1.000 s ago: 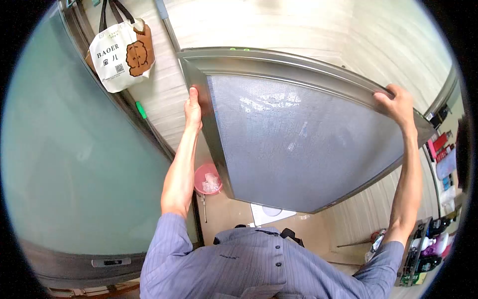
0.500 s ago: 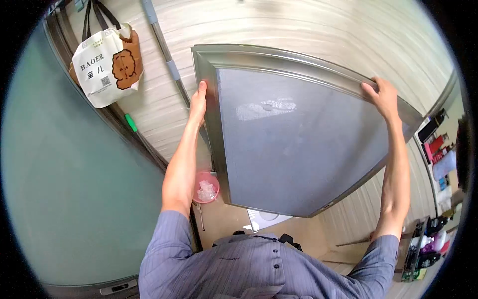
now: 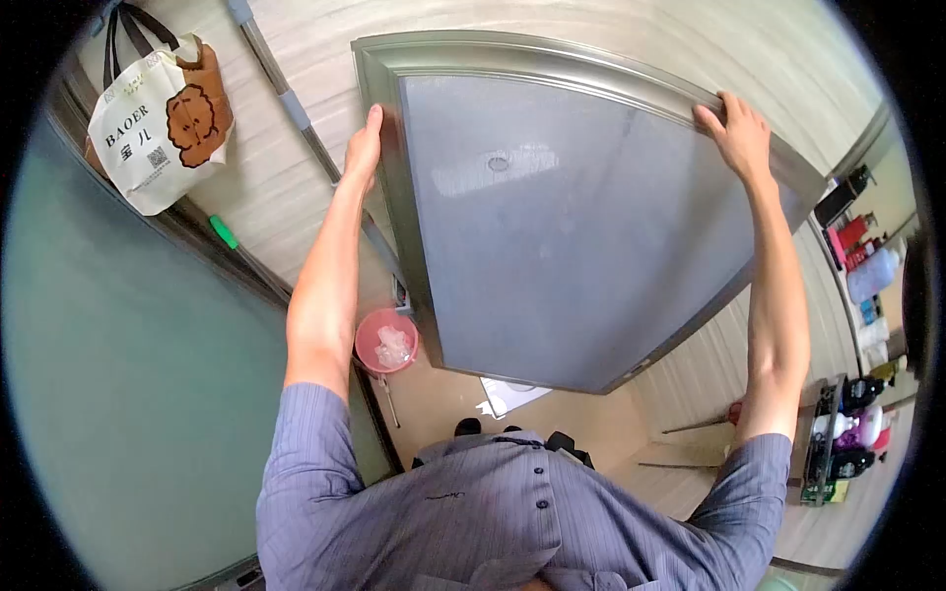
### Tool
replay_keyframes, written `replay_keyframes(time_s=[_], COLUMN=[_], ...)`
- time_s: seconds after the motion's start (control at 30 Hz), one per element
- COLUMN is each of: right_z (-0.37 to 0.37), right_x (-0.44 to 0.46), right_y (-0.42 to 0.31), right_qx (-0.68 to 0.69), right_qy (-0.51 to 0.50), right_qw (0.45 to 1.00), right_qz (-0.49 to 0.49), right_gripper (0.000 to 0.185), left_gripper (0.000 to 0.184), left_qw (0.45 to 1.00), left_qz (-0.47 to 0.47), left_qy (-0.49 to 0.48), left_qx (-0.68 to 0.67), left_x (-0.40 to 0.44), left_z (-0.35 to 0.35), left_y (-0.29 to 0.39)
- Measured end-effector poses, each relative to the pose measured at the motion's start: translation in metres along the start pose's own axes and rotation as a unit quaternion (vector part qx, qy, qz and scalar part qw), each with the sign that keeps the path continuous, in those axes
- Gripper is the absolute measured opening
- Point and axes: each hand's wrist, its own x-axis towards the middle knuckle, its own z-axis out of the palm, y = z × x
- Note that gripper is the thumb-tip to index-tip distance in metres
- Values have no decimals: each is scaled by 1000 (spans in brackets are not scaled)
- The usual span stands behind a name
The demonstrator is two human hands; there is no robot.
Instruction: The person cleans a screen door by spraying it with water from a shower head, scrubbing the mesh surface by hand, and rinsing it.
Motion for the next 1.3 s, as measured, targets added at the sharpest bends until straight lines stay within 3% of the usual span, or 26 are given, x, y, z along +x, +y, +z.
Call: replay_keyframes(time_s=[0.23,0.43,0.77,0.9,1.0,1.1,1.2,1.3], right_z=[10,2,2,7,4,6,7,7], right_x=[11,15,16,5,-3,-13,-24,-37], right_y=[1,-8,-4,11,21,24,34,44], right_qx=[-56,-73,-77,-66,-81,-96,-98,-101], right_qy=[-3,-58,-53,-49,-68,-81,-65,-61], right_qw=[998,995,996,997,994,991,992,991], right_qz=[-2,21,-3,13,24,52,56,71], right_gripper=[63,65,60,60,63,63,62,62], left_gripper=[79,75,74,78,78,68,65,66], left_qw=[998,999,998,999,998,999,999,993], left_qz=[-17,4,31,30,24,-9,-1,-7], left_qy=[-65,-40,-34,4,-54,-53,-52,-119], left_qx=[-14,-36,-39,30,-27,5,-15,-27], left_x=[20,21,29,22,45,32,71,33], left_z=[6,12,14,33,52,66,85,91], left_y=[-21,-17,-26,-15,-39,-18,-60,-22])
